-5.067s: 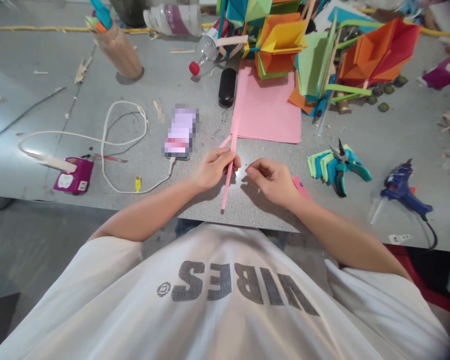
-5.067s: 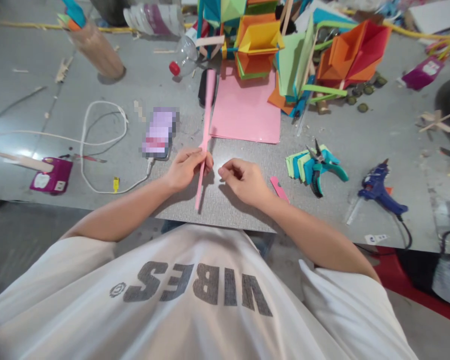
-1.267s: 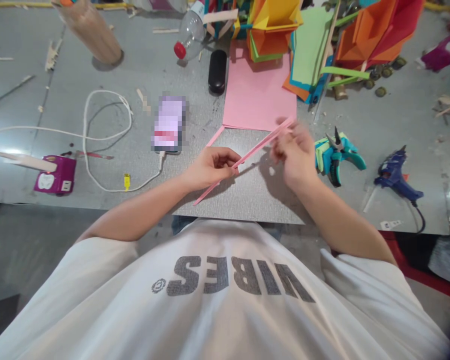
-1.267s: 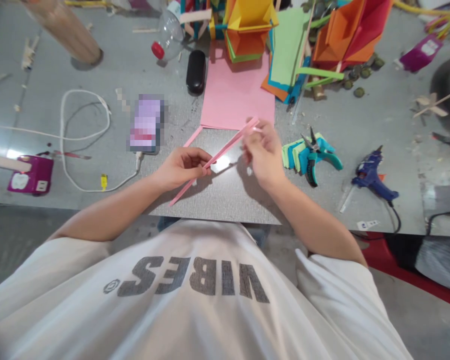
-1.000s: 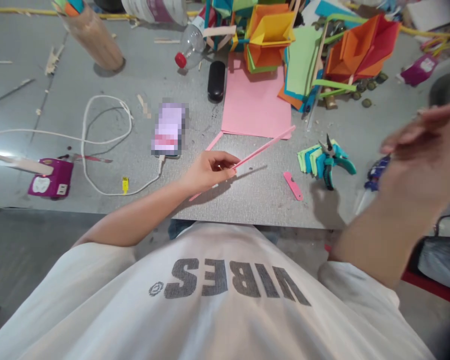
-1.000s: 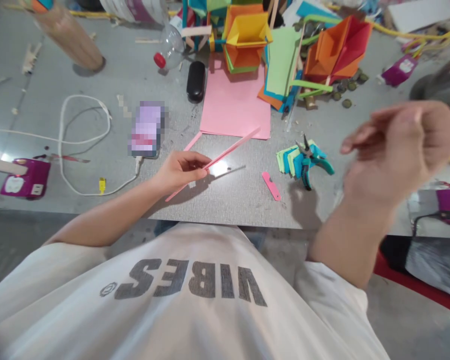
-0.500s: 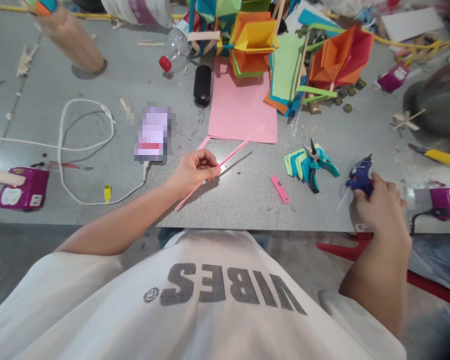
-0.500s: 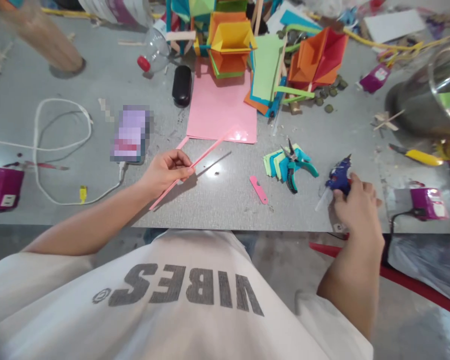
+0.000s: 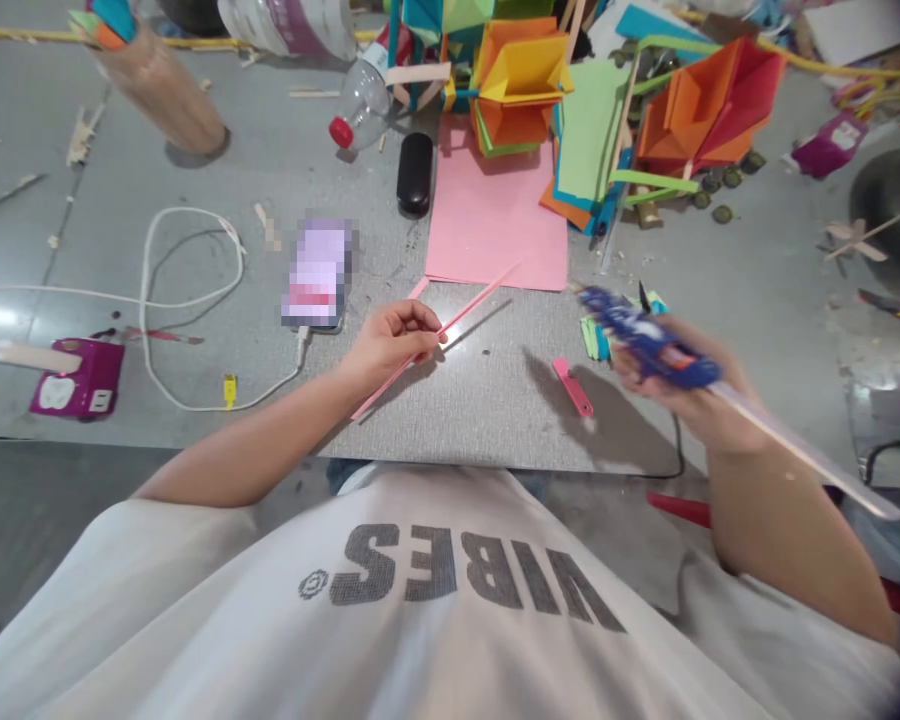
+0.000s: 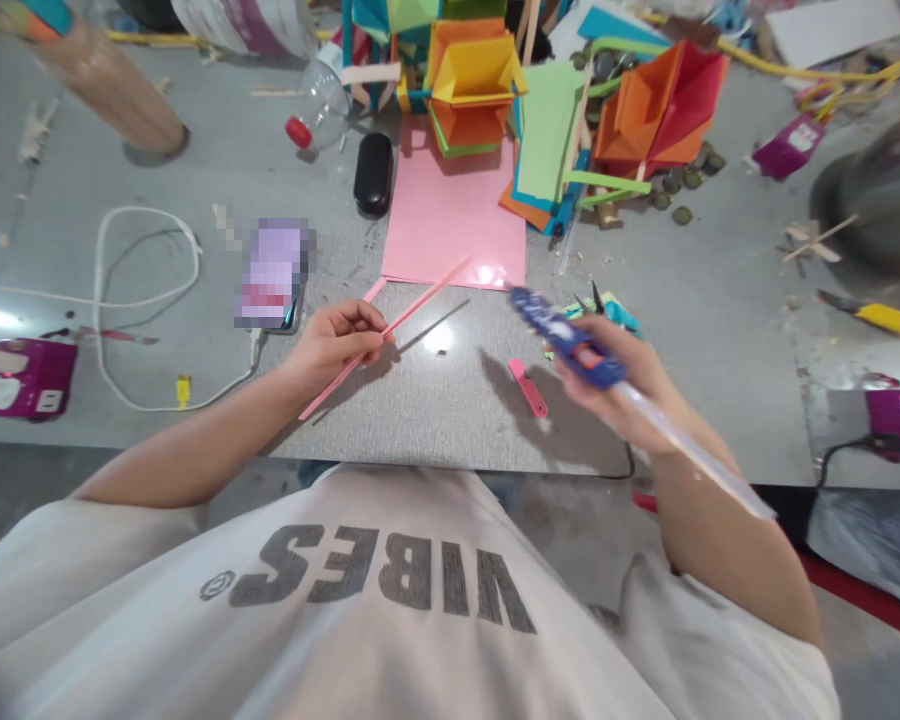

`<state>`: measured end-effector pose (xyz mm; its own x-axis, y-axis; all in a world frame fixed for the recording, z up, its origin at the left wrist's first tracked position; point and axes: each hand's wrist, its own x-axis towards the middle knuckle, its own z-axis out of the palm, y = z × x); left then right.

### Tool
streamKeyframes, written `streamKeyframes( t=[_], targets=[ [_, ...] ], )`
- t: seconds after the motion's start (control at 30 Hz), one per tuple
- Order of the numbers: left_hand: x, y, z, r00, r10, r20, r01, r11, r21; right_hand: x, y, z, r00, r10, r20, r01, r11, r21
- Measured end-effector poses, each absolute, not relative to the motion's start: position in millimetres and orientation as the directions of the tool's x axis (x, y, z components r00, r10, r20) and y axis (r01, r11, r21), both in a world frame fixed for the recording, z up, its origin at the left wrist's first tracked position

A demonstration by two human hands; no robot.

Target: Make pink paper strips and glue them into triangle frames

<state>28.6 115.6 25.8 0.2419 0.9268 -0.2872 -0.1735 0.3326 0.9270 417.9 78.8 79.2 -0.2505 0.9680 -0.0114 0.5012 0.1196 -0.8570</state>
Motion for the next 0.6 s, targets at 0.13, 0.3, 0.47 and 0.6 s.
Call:
streamKeyframes(
  t=[0.13,0.3,0.47,0.6],
  targets=[
    [29,114,25,0.209,0.948,-0.242,-0.196,0.283,0.939,355,97,86,-0.475,0.879,-0.029,0.501,0.243,-0.831],
    [28,114,27,0.161,0.964,-0.213,-0.181,0.241,0.953,334,102,53,-0.462,0.883,-0.078,0.332,0.091,-0.939],
    [27,112,33,0.169,0.952,-0.255,-0.156,0.281,0.947,328,91,27,-0.445,0.884,-0.142,0.174,-0.07,-0.982],
    [29,108,35,0.204,0.939,-0.276,-0.16,0.31,0.937,325,86,24,-0.418,0.896,-0.152,0.219,-0.063,-0.974]
  ],
)
